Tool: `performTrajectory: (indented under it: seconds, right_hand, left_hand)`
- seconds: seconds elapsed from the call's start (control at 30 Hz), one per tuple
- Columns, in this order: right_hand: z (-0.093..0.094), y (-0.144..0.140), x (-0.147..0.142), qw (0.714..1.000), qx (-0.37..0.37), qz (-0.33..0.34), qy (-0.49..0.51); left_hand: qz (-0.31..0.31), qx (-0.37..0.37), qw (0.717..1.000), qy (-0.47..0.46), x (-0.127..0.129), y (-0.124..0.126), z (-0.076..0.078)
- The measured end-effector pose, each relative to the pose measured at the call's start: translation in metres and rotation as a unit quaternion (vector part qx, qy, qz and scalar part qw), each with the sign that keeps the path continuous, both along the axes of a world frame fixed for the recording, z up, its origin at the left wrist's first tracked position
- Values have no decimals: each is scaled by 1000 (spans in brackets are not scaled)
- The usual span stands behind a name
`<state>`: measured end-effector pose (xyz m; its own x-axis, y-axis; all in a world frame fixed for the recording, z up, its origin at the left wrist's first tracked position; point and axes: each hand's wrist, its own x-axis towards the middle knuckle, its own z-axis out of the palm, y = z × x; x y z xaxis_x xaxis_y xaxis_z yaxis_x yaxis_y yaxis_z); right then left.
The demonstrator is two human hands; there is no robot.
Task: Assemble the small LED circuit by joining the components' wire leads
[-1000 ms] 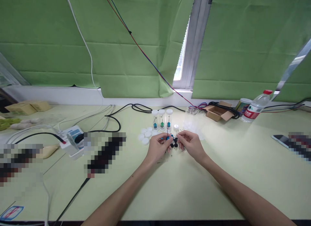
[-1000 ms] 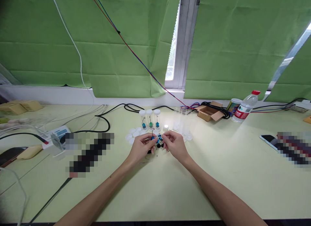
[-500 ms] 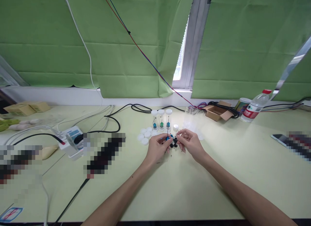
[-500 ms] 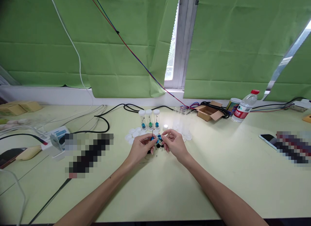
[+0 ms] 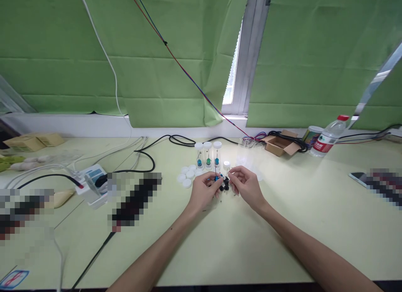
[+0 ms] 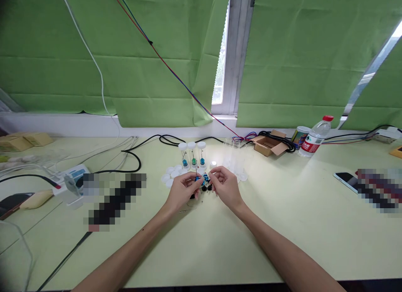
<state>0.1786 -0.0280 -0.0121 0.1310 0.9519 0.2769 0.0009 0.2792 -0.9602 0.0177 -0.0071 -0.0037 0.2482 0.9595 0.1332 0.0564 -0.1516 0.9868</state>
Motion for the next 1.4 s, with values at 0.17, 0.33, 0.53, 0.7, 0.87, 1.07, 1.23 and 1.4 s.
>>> performTrajectory:
  seconds: [0.17,0.33,0.53,0.7,0.87,1.07,1.23,1.4]
  right_hand:
    - [-2,1,-1,999,30,-21,-4]
    - [-2,4,3,998,37,-48,-13]
    - [-4,1,3,996,36,-41,-74]
    - [-7,-2,0,979,74,3,-192]
    - [-12,0,2,955,82,34,-282]
    - [-16,2,5,929,42,56,-362]
    - [-17,2,6,916,26,72,-394]
    - [-17,3,7,912,23,64,-406]
  left_hand:
    - [2,-57,998,-39,0,-1,6]
    - [23,-88,994,-66,-3,2,7]
    - [43,-35,997,-55,-4,8,-2]
    - [32,-6,998,-48,-4,8,-5]
    - [24,5,999,-30,-5,9,-6]
    - [30,5,999,-10,-5,8,-6]
    - [30,11,999,18,-6,9,-6]
    - [27,13,999,25,-6,9,-8]
